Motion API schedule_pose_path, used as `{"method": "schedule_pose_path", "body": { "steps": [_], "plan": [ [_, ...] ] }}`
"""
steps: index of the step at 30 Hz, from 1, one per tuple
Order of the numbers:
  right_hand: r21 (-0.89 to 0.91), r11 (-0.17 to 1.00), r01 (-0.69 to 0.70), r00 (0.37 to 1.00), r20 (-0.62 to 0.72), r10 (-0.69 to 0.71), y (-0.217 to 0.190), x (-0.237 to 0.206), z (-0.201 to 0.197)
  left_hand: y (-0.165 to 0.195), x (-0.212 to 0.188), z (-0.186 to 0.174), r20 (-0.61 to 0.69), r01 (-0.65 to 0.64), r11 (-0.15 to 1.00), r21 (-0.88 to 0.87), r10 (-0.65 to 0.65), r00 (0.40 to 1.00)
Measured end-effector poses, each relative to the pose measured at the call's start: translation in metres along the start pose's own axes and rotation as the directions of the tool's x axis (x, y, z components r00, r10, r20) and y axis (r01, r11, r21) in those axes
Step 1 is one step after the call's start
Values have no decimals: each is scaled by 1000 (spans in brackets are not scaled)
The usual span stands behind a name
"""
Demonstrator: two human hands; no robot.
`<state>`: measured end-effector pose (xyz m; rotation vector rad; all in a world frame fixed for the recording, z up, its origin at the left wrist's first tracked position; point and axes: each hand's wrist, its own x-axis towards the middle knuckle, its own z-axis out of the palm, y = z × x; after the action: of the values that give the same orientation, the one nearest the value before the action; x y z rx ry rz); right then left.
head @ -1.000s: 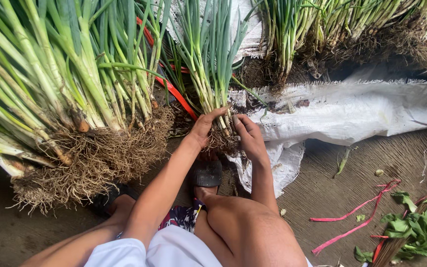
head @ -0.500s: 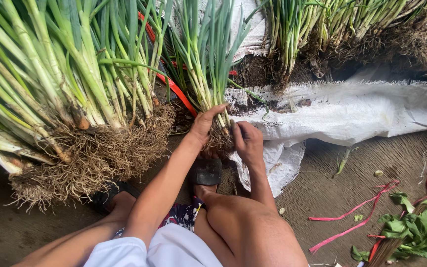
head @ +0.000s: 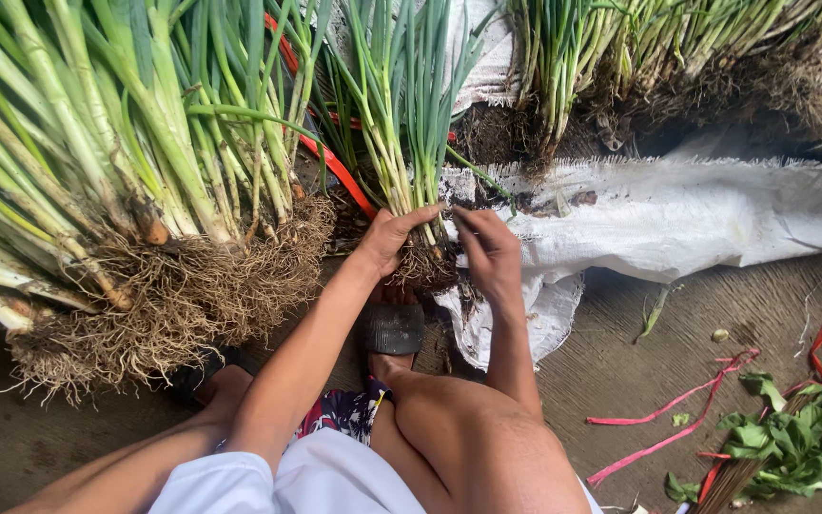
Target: The person sits on the floor among piles of harvested scallions, strips outer leaves and dirt from the bulbs, gathers scallions into bunches, and ties each bunch with a red rubber band, placing finished bunches aside.
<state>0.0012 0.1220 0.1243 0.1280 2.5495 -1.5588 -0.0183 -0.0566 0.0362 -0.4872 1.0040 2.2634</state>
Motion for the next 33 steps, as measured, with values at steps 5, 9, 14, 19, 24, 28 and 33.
{"method": "schedule_pose_path", "body": {
  "steps": [5,9,14,19,24,28,33],
  "plan": [
    [-188,981,39,996,89,-23,-22,12,20,0,6,-9,-228,194,981,-31,-196,954],
    [-172,984,42,999,29,-38,-28,7,27,5,9,-12,-127,159,984,84,-148,981],
    [-247,959,142,960,-202,-194,-20,-3,43,-2,11,-6,-35,55,998,-7,-55,998],
    [-379,900,215,965,-61,-256,1,-10,39,-5,17,-3,-91,82,996,21,-80,993],
    [-3,998,-66,912,405,62,7,-38,-6,9,15,-11,-4,88,973,-214,-91,996],
    [279,932,-232,898,430,95,-3,-42,-19,18,9,-10,139,97,959,-267,-61,988],
    [-79,995,63,986,157,-50,-25,3,6,9,7,2,215,-49,919,-390,143,966]
  ]
}}
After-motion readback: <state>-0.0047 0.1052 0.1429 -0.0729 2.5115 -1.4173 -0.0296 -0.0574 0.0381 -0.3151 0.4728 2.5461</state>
